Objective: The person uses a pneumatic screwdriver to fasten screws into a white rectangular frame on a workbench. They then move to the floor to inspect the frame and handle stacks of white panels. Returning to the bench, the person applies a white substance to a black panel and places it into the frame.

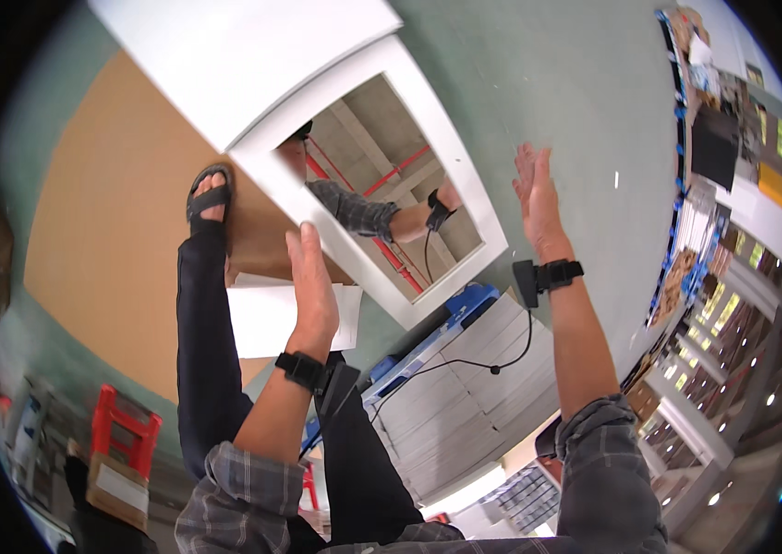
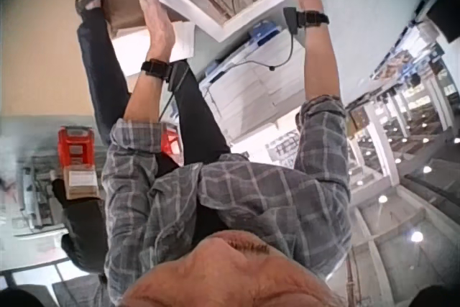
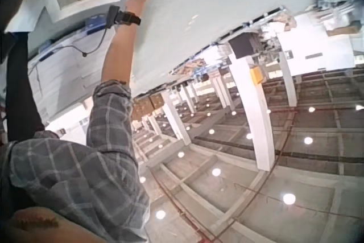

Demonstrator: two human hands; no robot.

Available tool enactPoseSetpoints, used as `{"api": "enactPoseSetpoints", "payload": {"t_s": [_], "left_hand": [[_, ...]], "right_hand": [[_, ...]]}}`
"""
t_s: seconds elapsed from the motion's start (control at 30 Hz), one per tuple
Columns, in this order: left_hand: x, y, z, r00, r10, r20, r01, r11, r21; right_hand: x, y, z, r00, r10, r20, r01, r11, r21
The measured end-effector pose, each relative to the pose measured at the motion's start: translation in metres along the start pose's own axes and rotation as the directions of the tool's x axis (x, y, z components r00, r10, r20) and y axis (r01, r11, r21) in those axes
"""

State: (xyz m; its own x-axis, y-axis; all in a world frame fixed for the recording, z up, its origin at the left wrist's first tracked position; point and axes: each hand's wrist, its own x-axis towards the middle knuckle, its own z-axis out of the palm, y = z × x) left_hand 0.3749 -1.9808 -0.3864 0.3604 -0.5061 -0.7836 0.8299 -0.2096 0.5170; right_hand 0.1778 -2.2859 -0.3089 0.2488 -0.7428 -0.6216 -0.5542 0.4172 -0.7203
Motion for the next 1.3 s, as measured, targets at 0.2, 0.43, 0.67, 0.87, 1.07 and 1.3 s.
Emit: {"api": "enactPoseSetpoints", "payload": {"t_s": [0.2, 0.43, 0.67, 0.87, 1.07, 1.3], "left_hand": [[-0.06, -0.063, 0.037, 0.976, -0.218, 0.014, 0.218, 0.976, 0.012], [-0.066, -0.083, 0.041, 0.962, -0.175, 0.209, 0.128, 0.967, 0.219], [-0.053, -0.087, 0.032, 0.934, -0.251, 0.254, 0.138, 0.91, 0.39], [-0.066, -0.092, 0.053, 0.959, -0.21, 0.19, 0.126, 0.917, 0.379], [-0.068, -0.08, 0.029, 0.946, -0.267, 0.183, 0.201, 0.928, 0.315], [-0.037, -0.08, -0.144, 0.989, -0.089, -0.114, 0.137, 0.329, 0.934]], "right_hand": [[-0.148, 0.167, -0.004, 0.934, 0.262, -0.242, -0.064, 0.79, 0.61], [-0.221, 0.233, 0.116, 0.946, 0.24, -0.219, 0.025, 0.618, 0.786], [-0.211, 0.213, 0.179, 0.858, 0.199, -0.473, 0.258, 0.63, 0.733], [-0.206, 0.214, 0.186, 0.863, 0.205, -0.462, 0.153, 0.765, 0.625], [-0.241, 0.278, 0.161, 0.91, 0.266, -0.317, 0.091, 0.619, 0.78], [-0.295, 0.407, 0.203, 0.867, 0.436, -0.241, -0.277, 0.824, 0.494]]}}
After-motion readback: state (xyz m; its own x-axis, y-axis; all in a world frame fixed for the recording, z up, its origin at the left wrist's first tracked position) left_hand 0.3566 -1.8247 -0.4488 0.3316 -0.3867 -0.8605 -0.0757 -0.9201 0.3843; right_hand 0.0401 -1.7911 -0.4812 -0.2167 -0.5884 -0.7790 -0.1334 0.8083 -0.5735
